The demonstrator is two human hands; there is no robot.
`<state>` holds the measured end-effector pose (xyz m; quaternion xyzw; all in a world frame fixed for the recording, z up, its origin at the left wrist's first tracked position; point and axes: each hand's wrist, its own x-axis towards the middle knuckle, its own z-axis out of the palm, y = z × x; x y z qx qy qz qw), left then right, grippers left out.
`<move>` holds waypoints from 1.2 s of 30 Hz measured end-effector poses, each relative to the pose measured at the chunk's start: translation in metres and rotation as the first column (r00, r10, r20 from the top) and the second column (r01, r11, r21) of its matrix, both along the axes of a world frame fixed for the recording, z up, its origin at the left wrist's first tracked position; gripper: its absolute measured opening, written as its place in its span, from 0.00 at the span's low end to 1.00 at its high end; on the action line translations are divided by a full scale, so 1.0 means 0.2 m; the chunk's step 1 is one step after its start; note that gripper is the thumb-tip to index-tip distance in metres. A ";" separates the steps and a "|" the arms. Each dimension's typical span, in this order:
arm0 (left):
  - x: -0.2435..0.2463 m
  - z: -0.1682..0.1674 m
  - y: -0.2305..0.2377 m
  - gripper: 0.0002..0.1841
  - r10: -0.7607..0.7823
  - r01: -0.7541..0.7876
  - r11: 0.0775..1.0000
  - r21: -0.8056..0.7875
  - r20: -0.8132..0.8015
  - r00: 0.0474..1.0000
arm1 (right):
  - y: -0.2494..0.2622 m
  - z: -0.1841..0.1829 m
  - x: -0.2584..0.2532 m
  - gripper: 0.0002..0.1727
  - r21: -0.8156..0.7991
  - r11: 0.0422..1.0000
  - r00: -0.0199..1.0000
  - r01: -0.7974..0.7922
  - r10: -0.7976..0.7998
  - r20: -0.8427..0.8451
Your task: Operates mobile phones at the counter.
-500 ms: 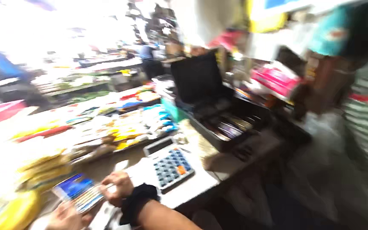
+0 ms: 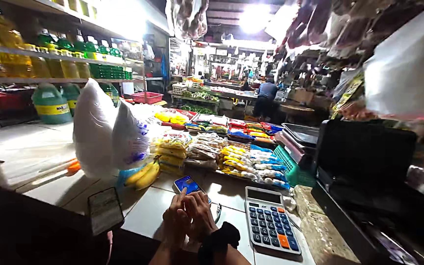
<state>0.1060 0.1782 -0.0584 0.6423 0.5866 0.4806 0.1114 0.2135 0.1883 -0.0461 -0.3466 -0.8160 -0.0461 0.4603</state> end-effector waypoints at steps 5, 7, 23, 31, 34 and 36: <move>0.02 0.01 0.01 0.22 0.189 -0.196 0.977 -0.083 -0.092 0.978 | 0.02 0.12 -0.13 0.19 -0.145 0.974 0.979 0.173 -0.154 0.135; 0.02 0.02 0.00 0.23 0.194 -0.200 0.973 -0.117 -0.060 0.979 | 0.04 0.09 -0.18 0.16 -0.143 0.970 0.978 0.195 -0.181 0.107; 0.03 -0.06 0.02 0.24 0.200 -0.245 0.960 -0.136 -0.281 0.939 | 0.03 0.01 -0.13 0.19 -0.106 0.992 0.997 0.068 -0.072 -0.032; 0.03 -0.02 0.01 0.25 0.147 -0.232 0.936 -0.266 -0.304 0.941 | 0.03 0.01 -0.13 0.19 -0.043 0.997 0.997 0.067 -0.069 -0.045; 0.03 -0.01 0.01 0.28 0.162 -0.256 0.939 -0.229 -0.362 0.918 | 0.05 -0.01 -0.14 0.23 0.078 0.996 0.998 0.046 -0.042 -0.055; 0.04 -0.03 0.03 0.29 0.197 -0.283 0.944 -0.173 -0.393 0.898 | 0.06 -0.03 -0.14 0.27 0.117 0.992 0.997 0.045 -0.037 -0.071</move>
